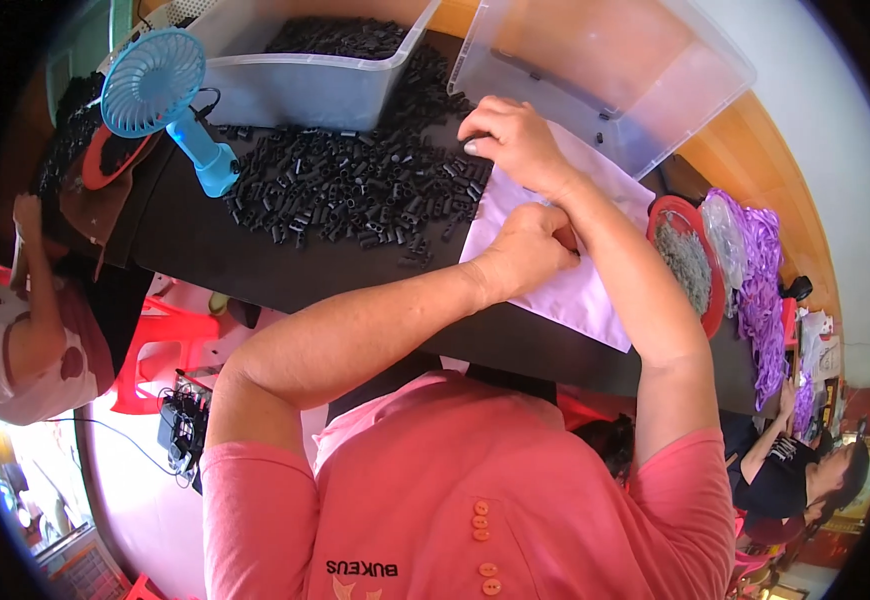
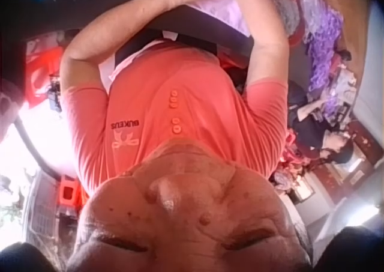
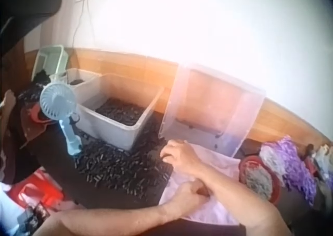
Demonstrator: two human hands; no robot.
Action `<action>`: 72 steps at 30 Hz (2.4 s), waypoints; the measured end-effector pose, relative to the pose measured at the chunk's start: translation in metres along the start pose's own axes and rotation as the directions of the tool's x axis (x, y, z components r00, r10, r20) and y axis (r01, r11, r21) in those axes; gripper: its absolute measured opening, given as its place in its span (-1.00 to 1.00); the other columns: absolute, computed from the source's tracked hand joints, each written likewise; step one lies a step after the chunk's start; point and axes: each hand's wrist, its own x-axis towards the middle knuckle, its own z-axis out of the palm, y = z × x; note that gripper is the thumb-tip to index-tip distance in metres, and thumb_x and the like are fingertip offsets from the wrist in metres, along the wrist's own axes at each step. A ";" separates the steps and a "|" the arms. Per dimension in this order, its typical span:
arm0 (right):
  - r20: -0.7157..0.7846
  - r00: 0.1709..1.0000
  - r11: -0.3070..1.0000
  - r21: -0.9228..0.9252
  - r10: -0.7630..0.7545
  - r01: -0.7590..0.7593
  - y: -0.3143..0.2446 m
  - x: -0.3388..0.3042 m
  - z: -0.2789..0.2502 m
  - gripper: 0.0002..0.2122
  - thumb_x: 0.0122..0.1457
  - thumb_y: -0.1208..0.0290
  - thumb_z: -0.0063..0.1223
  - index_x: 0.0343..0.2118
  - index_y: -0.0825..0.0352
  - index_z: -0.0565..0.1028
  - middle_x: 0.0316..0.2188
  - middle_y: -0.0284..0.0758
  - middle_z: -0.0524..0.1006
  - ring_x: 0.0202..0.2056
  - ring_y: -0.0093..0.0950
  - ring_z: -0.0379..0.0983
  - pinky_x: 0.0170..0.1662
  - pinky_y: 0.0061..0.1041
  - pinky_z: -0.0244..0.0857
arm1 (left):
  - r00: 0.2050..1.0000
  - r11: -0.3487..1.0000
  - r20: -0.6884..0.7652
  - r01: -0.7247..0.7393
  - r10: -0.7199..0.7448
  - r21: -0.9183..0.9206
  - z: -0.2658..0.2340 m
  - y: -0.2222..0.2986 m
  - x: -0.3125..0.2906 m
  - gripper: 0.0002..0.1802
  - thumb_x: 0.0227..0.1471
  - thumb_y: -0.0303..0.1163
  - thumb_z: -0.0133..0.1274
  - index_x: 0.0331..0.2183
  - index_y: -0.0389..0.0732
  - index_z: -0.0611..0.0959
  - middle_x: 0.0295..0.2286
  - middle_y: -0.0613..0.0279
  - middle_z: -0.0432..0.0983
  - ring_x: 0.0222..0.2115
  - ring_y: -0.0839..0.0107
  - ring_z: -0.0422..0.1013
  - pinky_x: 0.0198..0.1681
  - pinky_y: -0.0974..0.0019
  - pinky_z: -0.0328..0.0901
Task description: The person assembles small black industrial components with silver pins by hand at a workstation.
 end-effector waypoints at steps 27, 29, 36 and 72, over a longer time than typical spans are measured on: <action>-0.061 0.781 0.457 0.838 0.621 -0.298 -0.048 -0.129 -0.075 -0.83 0.13 0.52 0.05 -0.23 0.40 0.56 -0.34 -0.38 0.55 -0.28 -0.58 0.45 -0.12 -0.58 0.29 | 0.976 0.862 -0.073 0.146 -0.206 -0.486 -0.018 0.018 0.005 -0.88 0.02 -0.58 0.13 -0.34 -0.39 0.56 -0.49 0.14 0.52 -0.55 0.43 0.44 -0.58 0.41 0.31; -0.029 0.783 0.428 0.850 0.621 -0.308 -0.050 -0.127 -0.077 -0.84 0.15 0.52 0.04 -0.23 0.40 0.56 -0.33 -0.38 0.55 -0.28 -0.58 0.46 -0.12 -0.57 0.30 | 0.979 0.921 -0.082 0.143 -0.184 -0.362 -0.018 0.020 0.004 -0.89 0.06 -0.56 0.10 -0.31 -0.37 0.57 -0.45 0.17 0.52 -0.51 0.45 0.44 -0.52 0.43 0.32; -0.105 0.825 0.521 0.817 0.555 -0.247 -0.048 -0.126 -0.063 -0.86 0.17 0.55 0.03 -0.25 0.41 0.57 -0.37 -0.38 0.55 -0.33 -0.58 0.46 -0.19 -0.60 0.35 | 0.982 0.949 -0.120 0.105 -0.146 -0.297 -0.016 0.024 0.001 -0.85 0.02 -0.57 0.13 -0.30 -0.38 0.58 -0.46 0.19 0.53 -0.50 0.49 0.45 -0.53 0.46 0.32; -0.295 0.892 0.855 0.490 0.343 -0.167 -0.063 -0.125 -0.060 -0.81 0.05 0.75 -0.11 -0.28 0.45 0.49 -0.39 -0.32 0.48 -0.34 -0.54 0.42 -0.22 -0.61 0.28 | 0.986 0.993 -0.161 0.029 -0.047 -0.111 -0.013 0.016 -0.001 -0.86 -0.10 -0.52 0.19 -0.42 -0.37 0.60 -0.60 0.24 0.48 -0.67 0.54 0.38 -0.66 0.43 0.30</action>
